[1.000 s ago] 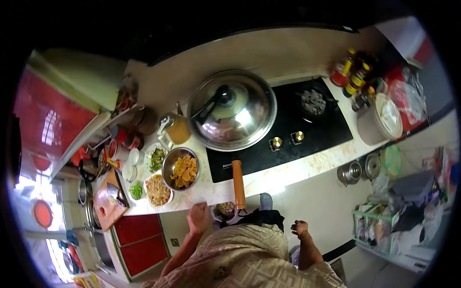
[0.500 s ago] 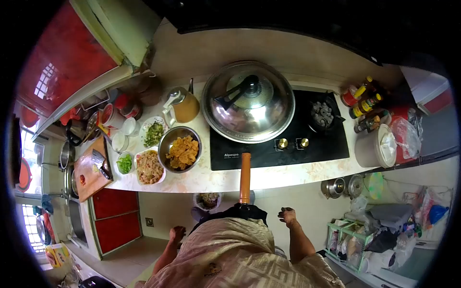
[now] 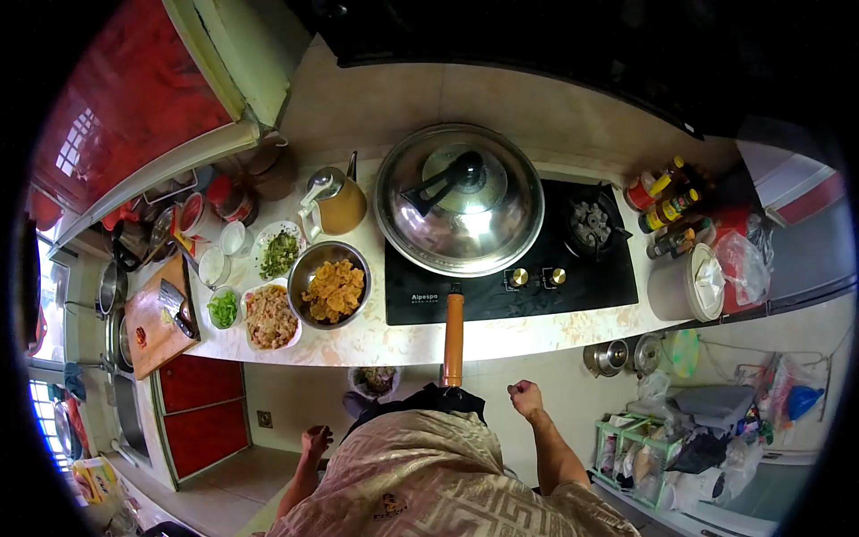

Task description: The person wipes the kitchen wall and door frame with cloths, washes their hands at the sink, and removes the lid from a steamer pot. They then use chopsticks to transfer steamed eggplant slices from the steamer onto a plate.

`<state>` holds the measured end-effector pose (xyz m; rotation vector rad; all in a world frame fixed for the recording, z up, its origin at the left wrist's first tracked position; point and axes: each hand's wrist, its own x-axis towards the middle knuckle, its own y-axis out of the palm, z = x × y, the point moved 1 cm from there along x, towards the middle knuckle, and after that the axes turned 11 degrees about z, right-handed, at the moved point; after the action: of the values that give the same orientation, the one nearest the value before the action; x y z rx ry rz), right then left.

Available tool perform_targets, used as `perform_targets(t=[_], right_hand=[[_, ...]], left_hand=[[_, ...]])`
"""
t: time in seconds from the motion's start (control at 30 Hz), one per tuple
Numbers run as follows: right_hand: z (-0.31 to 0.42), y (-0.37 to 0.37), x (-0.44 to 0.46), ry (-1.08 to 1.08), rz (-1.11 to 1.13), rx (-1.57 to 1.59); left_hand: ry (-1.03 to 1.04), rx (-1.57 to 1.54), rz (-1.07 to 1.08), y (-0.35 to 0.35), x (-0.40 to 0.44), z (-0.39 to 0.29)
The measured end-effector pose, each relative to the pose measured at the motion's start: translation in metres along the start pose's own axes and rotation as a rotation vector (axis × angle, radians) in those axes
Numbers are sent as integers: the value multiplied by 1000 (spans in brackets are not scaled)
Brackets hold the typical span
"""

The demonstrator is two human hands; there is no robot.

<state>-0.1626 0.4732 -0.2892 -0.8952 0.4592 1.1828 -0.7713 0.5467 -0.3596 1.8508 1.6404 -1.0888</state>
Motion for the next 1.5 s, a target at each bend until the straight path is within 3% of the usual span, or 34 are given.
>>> perform_targets(t=[0.17, 0.3, 0.4, 0.53, 0.67, 0.83, 0.9, 0.93, 1.0, 1.07, 1.3, 1.5], right_hand=[[74, -9, -19, -190, -25, -26], [82, -17, 1, -371, -185, -186], [115, -24, 1, -435, -280, -184], [142, -36, 12, -472, -360, -183], [163, -56, 36, -523, -451, -257], [205, -74, 45, -579, -462, -393], [192, -81, 83, -792, -565, -608], [190, -82, 99, -767, -445, -440], [204, -85, 97, -722, -386, -577], [212, -88, 96, -624, -325, -575], [227, -95, 104, -654, -332, -722], [216, -98, 127, -761, -319, -724]], left_hand=[[107, -18, 55, 17, 4, -36], [147, 4, 72, 12, 1, -47], [26, 12, 30, -1, 3, -29], [76, -62, 125, -22, 0, 8], [121, 292, 122, -35, -1, 22], [-35, -17, -15, -20, -10, 16], [74, -66, -18, -15, 6, 36], [25, 177, -35, -13, 3, 25], [51, 328, -73, -7, -10, 2], [110, 260, -141, 2, -11, -5], [25, 279, -128, 19, -37, 1], [-129, 235, -145, 17, -53, 65]])
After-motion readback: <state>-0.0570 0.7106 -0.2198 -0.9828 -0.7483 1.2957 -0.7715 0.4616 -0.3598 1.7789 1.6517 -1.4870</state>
